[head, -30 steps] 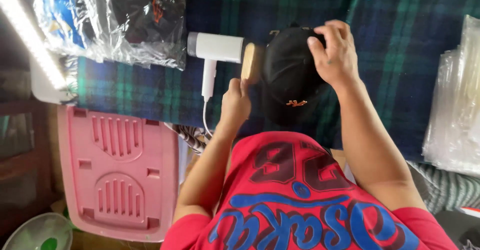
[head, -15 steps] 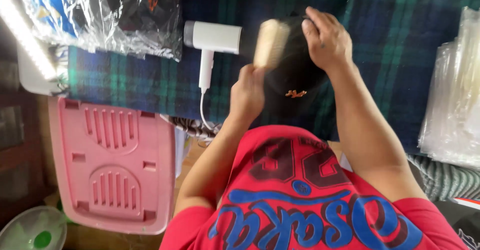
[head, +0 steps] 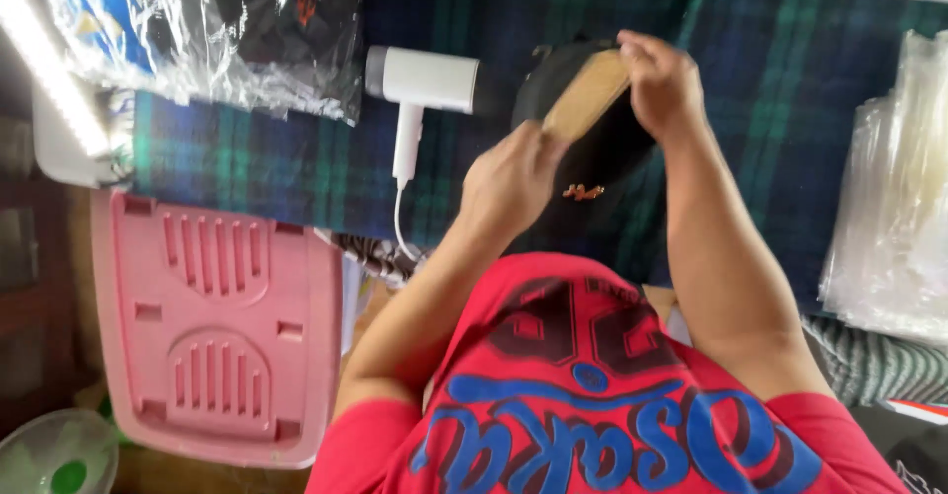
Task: Brushing a black baseball cap with a wooden brush to clean or prep it for packaging.
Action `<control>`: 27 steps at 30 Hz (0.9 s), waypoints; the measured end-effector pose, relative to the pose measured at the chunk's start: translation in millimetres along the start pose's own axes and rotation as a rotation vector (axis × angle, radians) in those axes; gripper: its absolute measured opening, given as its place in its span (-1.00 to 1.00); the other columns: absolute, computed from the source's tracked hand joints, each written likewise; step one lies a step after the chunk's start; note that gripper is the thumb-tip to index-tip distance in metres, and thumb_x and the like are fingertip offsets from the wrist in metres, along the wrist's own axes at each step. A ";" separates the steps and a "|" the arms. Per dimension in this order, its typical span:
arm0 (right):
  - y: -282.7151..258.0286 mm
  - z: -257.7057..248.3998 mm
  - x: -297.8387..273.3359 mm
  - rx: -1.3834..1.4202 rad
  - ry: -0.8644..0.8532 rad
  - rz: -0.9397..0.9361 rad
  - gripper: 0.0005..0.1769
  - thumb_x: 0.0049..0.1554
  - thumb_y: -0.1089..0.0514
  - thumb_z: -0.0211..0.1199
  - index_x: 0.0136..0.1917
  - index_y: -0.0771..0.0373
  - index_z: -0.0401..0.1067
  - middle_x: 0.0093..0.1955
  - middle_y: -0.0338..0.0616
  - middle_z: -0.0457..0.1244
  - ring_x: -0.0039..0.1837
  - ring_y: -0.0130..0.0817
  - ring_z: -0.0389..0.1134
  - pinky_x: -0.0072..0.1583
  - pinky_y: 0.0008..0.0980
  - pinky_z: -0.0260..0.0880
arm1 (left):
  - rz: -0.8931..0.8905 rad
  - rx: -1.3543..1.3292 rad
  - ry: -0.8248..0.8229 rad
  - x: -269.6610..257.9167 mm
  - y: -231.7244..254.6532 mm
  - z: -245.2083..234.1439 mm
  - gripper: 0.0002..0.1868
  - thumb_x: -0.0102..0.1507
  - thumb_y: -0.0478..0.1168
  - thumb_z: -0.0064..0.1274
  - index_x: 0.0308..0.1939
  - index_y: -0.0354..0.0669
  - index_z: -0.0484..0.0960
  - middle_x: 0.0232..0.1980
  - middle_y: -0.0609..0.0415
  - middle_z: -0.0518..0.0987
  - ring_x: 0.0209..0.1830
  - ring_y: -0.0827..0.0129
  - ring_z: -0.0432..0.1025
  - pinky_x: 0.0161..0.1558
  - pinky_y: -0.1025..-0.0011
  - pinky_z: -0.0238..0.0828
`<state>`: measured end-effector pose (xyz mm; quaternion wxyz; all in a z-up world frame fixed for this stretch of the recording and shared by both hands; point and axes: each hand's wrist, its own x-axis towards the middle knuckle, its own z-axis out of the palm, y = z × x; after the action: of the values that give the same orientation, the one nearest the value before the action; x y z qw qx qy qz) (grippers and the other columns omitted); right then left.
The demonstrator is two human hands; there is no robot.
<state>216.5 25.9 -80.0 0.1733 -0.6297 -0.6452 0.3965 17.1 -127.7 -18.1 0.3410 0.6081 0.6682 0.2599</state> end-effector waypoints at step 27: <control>53.7 13.3 11.9 -0.126 0.202 -0.164 -0.41 0.49 -0.28 0.03 -0.23 0.14 0.32 -0.31 -0.11 0.21 -0.21 -0.10 0.25 -0.17 -0.05 0.09 | -0.304 -0.353 0.308 -68.2 -86.6 96.3 -0.61 0.45 0.11 -0.34 0.08 -0.08 0.36 -0.36 -0.14 0.55 -0.44 -0.11 0.45 -0.31 0.00 0.27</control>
<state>241.4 27.5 -130.8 0.2292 -0.6210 -0.6976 0.2742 38.3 -212.5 -135.4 0.3710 0.3853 0.7401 0.4075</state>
